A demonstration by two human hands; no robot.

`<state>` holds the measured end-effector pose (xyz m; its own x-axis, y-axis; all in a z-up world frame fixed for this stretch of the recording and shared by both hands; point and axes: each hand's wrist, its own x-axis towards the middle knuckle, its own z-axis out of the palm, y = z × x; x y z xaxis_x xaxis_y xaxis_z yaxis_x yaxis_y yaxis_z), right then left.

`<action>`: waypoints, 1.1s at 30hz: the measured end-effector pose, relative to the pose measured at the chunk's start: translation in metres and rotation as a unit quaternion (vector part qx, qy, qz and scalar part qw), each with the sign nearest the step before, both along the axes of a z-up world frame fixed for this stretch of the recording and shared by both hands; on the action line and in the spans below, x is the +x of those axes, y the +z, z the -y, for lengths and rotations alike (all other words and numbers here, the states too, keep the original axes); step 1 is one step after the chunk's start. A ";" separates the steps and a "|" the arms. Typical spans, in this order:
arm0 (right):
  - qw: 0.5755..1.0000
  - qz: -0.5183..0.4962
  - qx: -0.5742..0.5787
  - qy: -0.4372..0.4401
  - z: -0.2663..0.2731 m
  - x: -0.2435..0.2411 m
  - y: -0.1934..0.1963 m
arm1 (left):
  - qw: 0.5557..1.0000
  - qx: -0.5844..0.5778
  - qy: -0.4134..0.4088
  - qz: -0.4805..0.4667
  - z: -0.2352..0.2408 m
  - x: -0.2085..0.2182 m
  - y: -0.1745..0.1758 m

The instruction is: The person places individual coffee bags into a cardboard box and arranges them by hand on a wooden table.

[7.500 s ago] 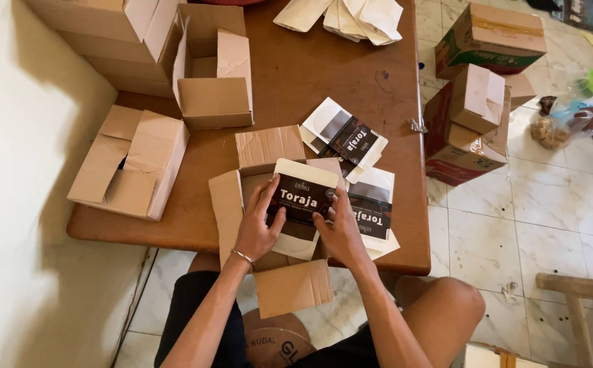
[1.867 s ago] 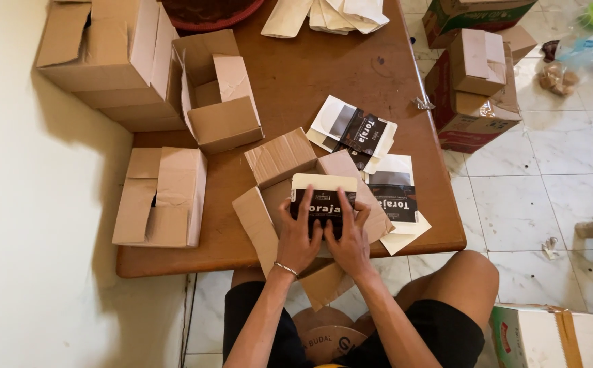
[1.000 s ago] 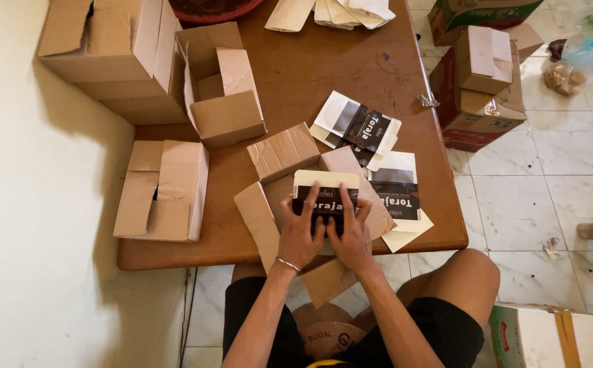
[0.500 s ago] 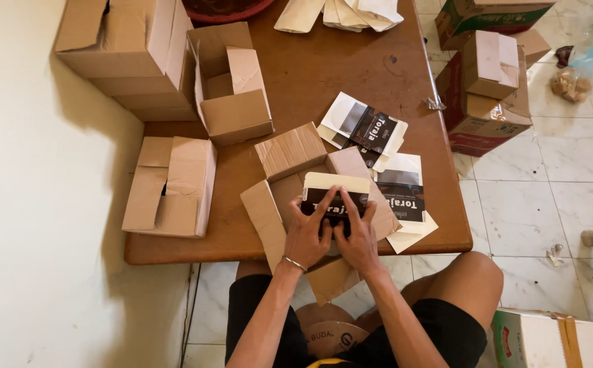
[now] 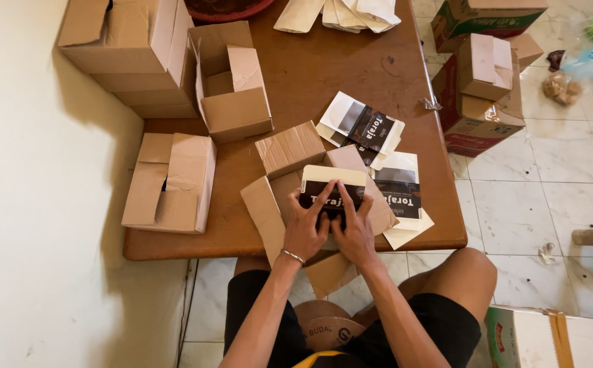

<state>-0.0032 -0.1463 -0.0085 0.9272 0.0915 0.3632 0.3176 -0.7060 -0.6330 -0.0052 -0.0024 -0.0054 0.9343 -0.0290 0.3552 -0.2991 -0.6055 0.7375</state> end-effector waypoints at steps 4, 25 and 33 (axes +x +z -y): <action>0.992 0.092 -0.086 -0.007 -0.001 0.001 0.010 | 0.999 0.001 0.020 0.027 -0.001 0.001 0.006; 0.950 -0.087 -0.276 0.118 0.026 0.011 0.052 | 0.988 0.008 0.050 -0.149 -0.087 -0.006 0.032; 0.937 -0.135 -0.303 0.106 0.036 0.006 0.052 | 0.998 0.040 0.031 -0.042 -0.093 0.007 0.003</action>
